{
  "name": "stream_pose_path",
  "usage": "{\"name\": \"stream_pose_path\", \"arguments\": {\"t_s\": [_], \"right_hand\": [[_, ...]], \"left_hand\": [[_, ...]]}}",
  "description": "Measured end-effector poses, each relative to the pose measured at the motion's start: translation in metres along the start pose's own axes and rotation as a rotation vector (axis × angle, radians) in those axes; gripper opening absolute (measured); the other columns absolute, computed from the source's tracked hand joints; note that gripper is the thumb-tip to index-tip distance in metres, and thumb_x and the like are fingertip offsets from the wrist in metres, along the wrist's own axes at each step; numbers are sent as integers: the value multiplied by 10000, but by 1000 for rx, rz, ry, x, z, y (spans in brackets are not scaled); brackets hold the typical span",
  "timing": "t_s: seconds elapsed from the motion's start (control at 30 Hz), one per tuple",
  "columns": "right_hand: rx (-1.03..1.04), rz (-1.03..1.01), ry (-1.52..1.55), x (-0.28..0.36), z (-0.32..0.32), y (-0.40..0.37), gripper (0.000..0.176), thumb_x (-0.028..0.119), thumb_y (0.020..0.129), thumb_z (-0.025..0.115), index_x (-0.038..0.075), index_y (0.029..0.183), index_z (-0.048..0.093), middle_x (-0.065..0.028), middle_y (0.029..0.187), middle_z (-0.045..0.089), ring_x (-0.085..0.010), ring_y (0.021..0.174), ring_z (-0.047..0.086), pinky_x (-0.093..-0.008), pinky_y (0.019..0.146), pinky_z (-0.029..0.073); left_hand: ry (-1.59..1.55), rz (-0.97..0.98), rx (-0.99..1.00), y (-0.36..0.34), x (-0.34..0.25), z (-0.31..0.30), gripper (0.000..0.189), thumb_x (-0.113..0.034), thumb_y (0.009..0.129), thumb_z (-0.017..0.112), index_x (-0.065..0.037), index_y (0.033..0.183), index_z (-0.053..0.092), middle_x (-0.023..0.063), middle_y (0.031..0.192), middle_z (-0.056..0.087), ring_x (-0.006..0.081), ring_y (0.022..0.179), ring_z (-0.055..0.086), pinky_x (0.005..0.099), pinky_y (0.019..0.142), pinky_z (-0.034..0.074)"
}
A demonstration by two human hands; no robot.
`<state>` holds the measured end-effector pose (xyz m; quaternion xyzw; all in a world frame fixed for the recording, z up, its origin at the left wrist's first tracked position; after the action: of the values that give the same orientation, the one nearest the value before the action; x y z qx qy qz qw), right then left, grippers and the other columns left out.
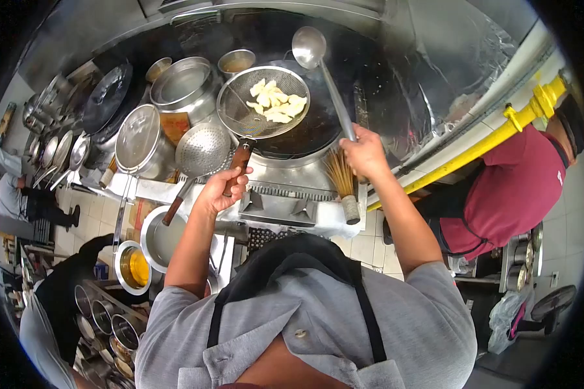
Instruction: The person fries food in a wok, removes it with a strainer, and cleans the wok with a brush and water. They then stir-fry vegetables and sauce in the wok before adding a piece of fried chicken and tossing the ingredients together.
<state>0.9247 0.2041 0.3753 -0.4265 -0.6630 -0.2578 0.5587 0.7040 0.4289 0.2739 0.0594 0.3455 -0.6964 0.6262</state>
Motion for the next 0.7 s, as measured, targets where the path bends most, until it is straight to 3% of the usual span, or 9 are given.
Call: {"name": "stream_pose_path", "arguments": {"t_s": [0.13,0.2,0.3,0.37,0.43,0.47,0.53,0.63,0.7], "right_hand": [[44,76,44,18,-6,-16,331,78,851,584,71,1178,532,20,554,450,-70,370,395,-257,303,296],[250,220,410,17,1,-16,361,85,853,592,75,1207,524,15,584,468,-62,378,395,-247,304,300],[320,307,435,-3,2,4,375,97,853,600,73,1221,528,21,602,477,-54,389,398,-234,308,312],[139,52,-137,15,14,-7,357,95,821,603,42,1172,577,8,618,514,-56,424,422,-245,371,342],[57,-100,-352,14,10,-6,384,83,789,609,18,1167,578,-43,677,571,-102,518,491,-273,504,426],[57,-108,-352,11,8,-3,384,83,789,609,18,1167,578,-43,677,571,-102,518,491,-273,504,426],[-6,-261,-356,16,-1,-11,408,86,777,614,7,1174,567,-84,744,604,-141,637,533,-289,647,459],[-15,-149,-429,16,-13,-23,414,84,778,611,4,1181,563,-107,784,613,-164,704,548,-299,706,462],[-20,-173,-398,11,-19,-27,410,83,779,610,-1,1178,562,-88,766,608,-147,672,534,-283,664,455]], "left_hand": [[41,-4,-31,-9,-7,-8,271,-179,948,446,26,1121,487,-9,728,462,67,537,378,192,456,343],[39,22,-47,-8,-4,-9,267,-175,948,447,26,1118,487,-8,729,462,68,541,381,191,456,342],[28,32,-32,-4,0,-8,214,-166,949,444,0,1066,512,5,739,475,88,534,379,225,478,340],[-23,54,-30,-5,1,0,214,-160,948,445,7,1065,509,10,736,476,89,536,377,225,479,342],[-42,38,-17,-2,10,-3,214,-159,947,449,10,1064,508,11,735,476,89,539,378,224,479,342],[-59,35,-1,1,8,-3,214,-157,945,453,13,1063,508,12,735,477,89,541,379,223,480,342],[-48,31,-14,2,8,-6,214,-159,945,457,13,1062,506,13,735,477,89,541,377,224,480,342],[-24,24,-32,2,8,-5,217,-166,944,467,14,1061,501,15,733,478,92,539,381,233,481,344],[25,46,-52,2,7,-4,217,-173,946,468,13,1053,504,17,732,479,100,540,391,245,483,348]]}}
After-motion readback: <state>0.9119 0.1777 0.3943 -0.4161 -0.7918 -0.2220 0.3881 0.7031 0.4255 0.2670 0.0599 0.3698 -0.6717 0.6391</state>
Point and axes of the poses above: each hand's wrist, its own y-axis towards the middle knuckle, its own z-axis out of the palm, x = y × z, the point moved 7 cm from there along y, towards the middle knuckle
